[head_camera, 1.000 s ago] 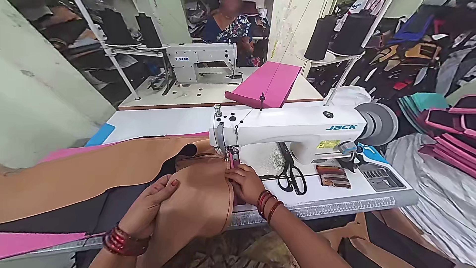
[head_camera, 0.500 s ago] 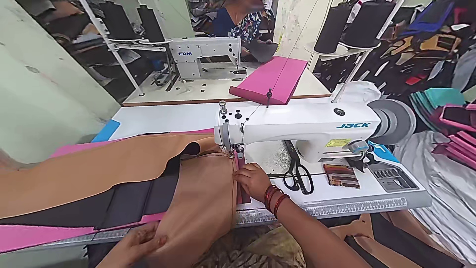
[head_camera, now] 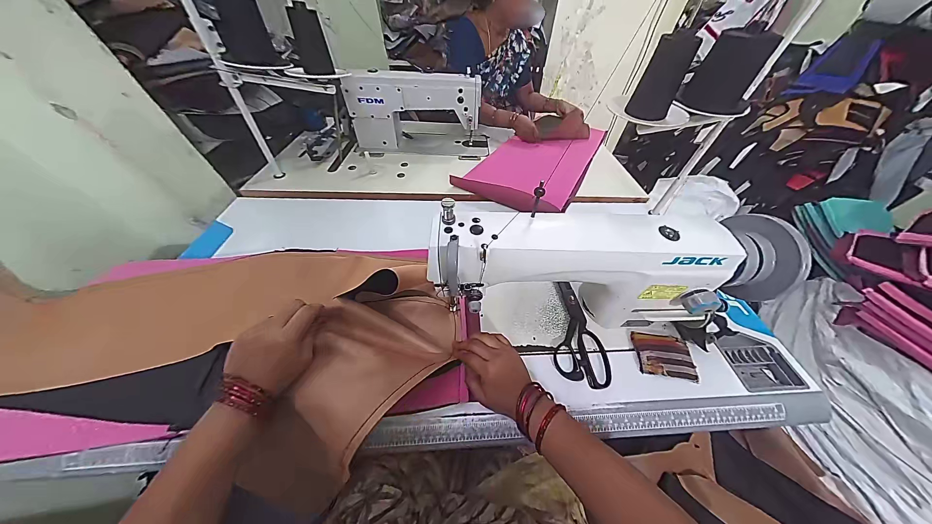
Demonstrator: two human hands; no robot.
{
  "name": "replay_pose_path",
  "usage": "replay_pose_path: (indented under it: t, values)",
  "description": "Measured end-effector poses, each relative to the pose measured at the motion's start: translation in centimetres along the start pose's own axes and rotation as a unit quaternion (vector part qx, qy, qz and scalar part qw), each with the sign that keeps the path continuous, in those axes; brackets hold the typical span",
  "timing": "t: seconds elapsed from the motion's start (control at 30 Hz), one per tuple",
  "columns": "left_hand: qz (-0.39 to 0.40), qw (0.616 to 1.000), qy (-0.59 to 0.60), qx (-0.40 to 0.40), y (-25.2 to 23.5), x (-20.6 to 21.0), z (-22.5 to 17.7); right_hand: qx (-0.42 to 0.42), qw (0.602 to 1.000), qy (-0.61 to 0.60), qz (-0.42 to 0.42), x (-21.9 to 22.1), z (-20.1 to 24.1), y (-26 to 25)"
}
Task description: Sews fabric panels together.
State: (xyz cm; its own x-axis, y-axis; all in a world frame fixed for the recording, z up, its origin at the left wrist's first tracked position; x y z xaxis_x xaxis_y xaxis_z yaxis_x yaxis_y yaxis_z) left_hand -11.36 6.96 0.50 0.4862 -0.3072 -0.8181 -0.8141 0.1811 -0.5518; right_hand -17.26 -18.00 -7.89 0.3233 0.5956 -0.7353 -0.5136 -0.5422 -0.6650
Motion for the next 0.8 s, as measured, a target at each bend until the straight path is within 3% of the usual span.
replay_pose_path:
  t: [0.1, 0.23, 0.37, 0.47, 0.8]
  values:
    - [0.041, 0.999, 0.015, 0.013, -1.2, 1.2, 1.0, 0.037, 0.999, -0.027, 0.020, 0.0, 0.2, 0.4]
    - [0.239, 0.965, 0.051, -0.095, -1.3, 5.4, 4.0, 0.087, 0.993, -0.049, 0.067, 0.5, 0.7, 0.9]
    - [0.221, 0.964, 0.141, -0.033, -1.1, 8.0, 5.1, 0.107, 0.990, -0.025, 0.086, 1.0, 1.3, 0.7]
    - [0.256, 0.939, 0.215, -0.076, -0.3, 9.4, 6.4, 0.103, 0.990, -0.018, 0.091, 1.3, 1.5, 0.8]
    - [0.260, 0.938, 0.213, -0.083, -0.9, 9.7, 6.5, 0.095, 0.992, 0.029, 0.084, 1.5, 1.6, 0.6]
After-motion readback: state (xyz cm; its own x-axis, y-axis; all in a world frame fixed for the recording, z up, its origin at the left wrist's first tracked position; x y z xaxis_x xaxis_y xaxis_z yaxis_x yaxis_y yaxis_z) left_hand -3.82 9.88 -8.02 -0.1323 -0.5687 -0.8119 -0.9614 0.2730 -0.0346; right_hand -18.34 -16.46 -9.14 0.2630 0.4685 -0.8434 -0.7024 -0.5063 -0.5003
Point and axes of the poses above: each hand's wrist, its own y-axis away from the middle knuckle, its own x-axis out of the palm, z = x × y, the point moved 10 cm from there along -y, towards the middle knuckle, and after that the axes turned 11 degrees about -x, right-handed, at the moved point
